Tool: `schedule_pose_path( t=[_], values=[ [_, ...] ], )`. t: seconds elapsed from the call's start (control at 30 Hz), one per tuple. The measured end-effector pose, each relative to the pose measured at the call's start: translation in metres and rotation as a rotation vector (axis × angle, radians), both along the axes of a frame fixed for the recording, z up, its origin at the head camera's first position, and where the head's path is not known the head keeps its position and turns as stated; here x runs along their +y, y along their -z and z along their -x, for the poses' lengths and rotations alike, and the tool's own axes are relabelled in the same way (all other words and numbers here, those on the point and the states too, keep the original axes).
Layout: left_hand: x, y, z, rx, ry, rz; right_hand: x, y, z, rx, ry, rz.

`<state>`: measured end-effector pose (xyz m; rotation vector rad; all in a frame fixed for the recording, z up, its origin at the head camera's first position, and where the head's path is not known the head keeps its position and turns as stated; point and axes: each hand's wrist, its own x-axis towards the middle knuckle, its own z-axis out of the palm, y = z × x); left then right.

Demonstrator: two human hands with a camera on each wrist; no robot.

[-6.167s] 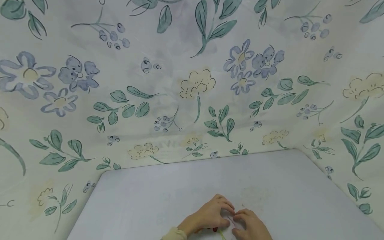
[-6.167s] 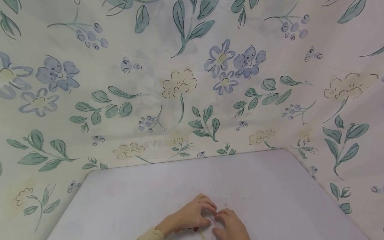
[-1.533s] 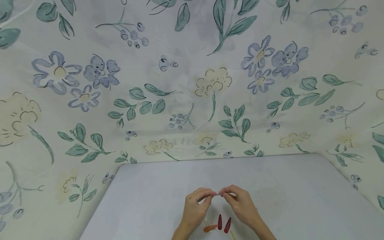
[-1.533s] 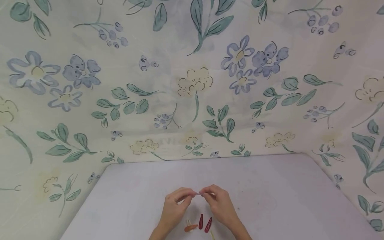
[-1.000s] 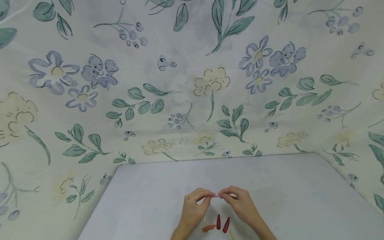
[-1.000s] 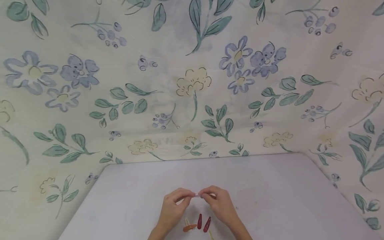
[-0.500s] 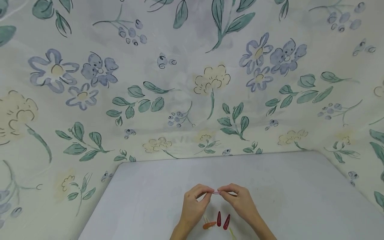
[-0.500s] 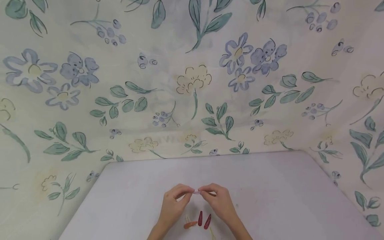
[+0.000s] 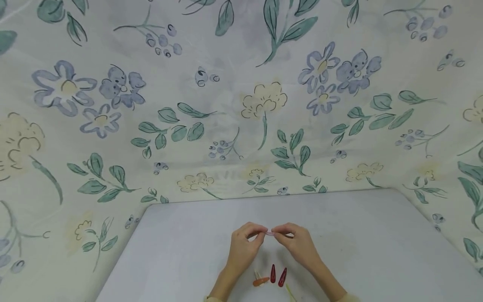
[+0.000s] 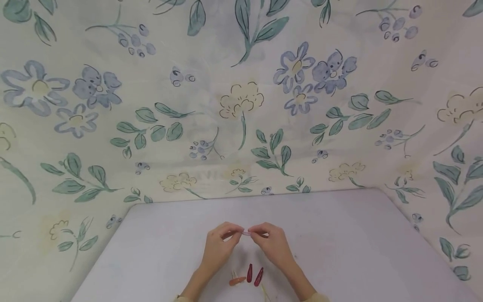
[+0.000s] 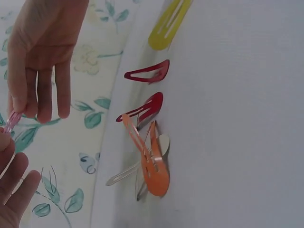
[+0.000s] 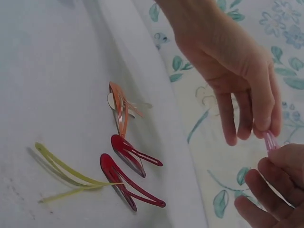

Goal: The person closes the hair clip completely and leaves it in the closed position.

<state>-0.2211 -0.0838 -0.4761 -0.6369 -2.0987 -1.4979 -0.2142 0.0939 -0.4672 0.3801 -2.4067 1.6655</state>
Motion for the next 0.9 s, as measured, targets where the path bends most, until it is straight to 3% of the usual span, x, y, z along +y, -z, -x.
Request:
schedule_pose_path(
  t=[0.23,0.43,0.7,0.9],
  values=[
    [0.000,-0.008,0.018,-0.136,-0.071,0.031,-0.008,-0.004,0.022,0.090,0.036,-0.109],
    [0.001,-0.007,0.031,-0.259,-0.141,0.046,-0.014,-0.001,0.039,0.096,0.041,-0.185],
    [-0.001,0.000,0.042,-0.447,-0.145,0.020,-0.018,0.011,0.052,0.071,0.027,-0.312],
    [-0.003,0.001,0.045,-0.510,-0.149,0.037,-0.022,0.014,0.057,0.045,0.013,-0.411]
  ],
)
